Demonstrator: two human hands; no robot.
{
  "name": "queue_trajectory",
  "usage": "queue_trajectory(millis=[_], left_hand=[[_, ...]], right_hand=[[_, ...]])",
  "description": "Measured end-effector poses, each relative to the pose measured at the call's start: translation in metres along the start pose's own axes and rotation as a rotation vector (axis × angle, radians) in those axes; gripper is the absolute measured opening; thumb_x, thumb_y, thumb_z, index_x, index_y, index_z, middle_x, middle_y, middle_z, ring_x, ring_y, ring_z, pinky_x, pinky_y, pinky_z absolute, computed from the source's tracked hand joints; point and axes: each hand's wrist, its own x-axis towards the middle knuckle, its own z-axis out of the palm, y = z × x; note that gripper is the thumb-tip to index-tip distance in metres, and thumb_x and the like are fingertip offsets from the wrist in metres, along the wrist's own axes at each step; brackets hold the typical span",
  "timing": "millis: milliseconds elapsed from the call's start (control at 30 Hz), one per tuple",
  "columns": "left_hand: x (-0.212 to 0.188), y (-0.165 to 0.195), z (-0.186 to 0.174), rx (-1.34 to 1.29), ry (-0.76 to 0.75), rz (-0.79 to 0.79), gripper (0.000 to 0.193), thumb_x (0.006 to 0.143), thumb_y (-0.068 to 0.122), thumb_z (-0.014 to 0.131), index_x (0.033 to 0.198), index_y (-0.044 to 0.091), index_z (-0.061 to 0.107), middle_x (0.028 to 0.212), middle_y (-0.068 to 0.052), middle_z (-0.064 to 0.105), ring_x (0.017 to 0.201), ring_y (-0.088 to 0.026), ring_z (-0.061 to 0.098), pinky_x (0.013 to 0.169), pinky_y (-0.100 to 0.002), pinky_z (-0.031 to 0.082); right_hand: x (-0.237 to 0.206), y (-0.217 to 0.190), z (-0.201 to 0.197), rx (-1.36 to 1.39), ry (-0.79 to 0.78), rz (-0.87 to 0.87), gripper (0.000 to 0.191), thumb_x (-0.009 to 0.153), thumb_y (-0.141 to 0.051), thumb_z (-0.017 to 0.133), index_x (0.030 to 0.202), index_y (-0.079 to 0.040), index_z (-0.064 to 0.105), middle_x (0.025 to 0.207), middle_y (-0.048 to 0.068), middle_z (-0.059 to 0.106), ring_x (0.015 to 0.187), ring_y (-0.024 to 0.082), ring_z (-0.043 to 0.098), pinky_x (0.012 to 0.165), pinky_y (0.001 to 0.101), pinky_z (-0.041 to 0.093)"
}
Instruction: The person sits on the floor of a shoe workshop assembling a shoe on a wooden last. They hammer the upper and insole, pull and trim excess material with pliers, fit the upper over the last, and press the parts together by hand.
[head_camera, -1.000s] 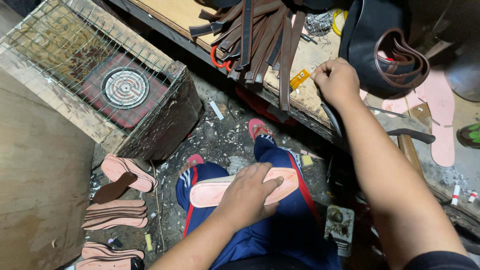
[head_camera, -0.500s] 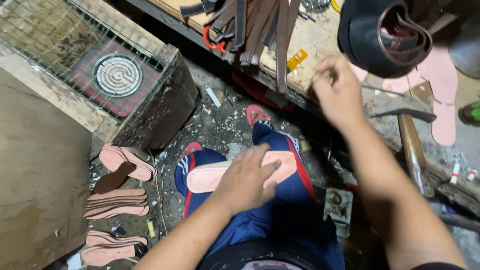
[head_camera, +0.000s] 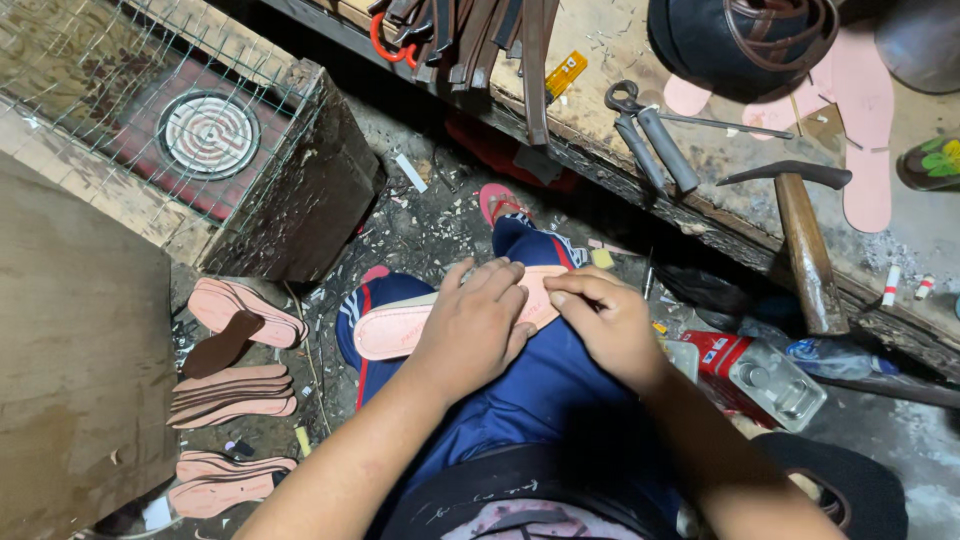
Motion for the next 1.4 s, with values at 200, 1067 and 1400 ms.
queue_trajectory(millis=[200, 1067, 1400], left_hand=[[-0.001, 0.010, 0.004, 0.048, -0.020, -0.074, 0.038, 0.078, 0.022, 0.077, 0.107, 0.000, 0.065, 0.130, -0.016, 0.060, 0.130, -0.034, 0.052, 0.109, -0.056, 0.032], [0.009, 0.009, 0.029, -0.242, 0.221, -0.383, 0.007, 0.080, 0.019, 0.074, 0.080, 0.012, 0.077, 0.112, -0.008, 0.068, 0.107, -0.026, 0.065, 0.098, -0.043, 0.041], [0.008, 0.008, 0.031, -0.227, 0.212, -0.370, 0.009, 0.079, 0.018, 0.073, 0.081, 0.012, 0.079, 0.114, -0.009, 0.068, 0.108, -0.027, 0.064, 0.097, -0.043, 0.042]], right_hand=[[-0.007, 0.014, 0.024, 0.115, 0.142, 0.091, 0.022, 0.090, -0.008, 0.076, 0.110, -0.001, 0.070, 0.090, 0.000, 0.069, 0.076, 0.002, 0.055, 0.069, 0.0187, 0.048], [-0.008, -0.015, -0.091, -0.883, 0.286, -0.194, 0.033, 0.089, -0.013, 0.078, 0.121, -0.009, 0.072, 0.123, 0.011, 0.070, 0.118, 0.032, 0.065, 0.108, 0.0466, 0.049], [-0.046, 0.037, -0.176, -1.087, 0.467, 0.066, 0.050, 0.098, -0.019, 0.077, 0.140, 0.000, 0.058, 0.120, 0.023, 0.058, 0.115, 0.040, 0.055, 0.106, 0.0485, 0.045]])
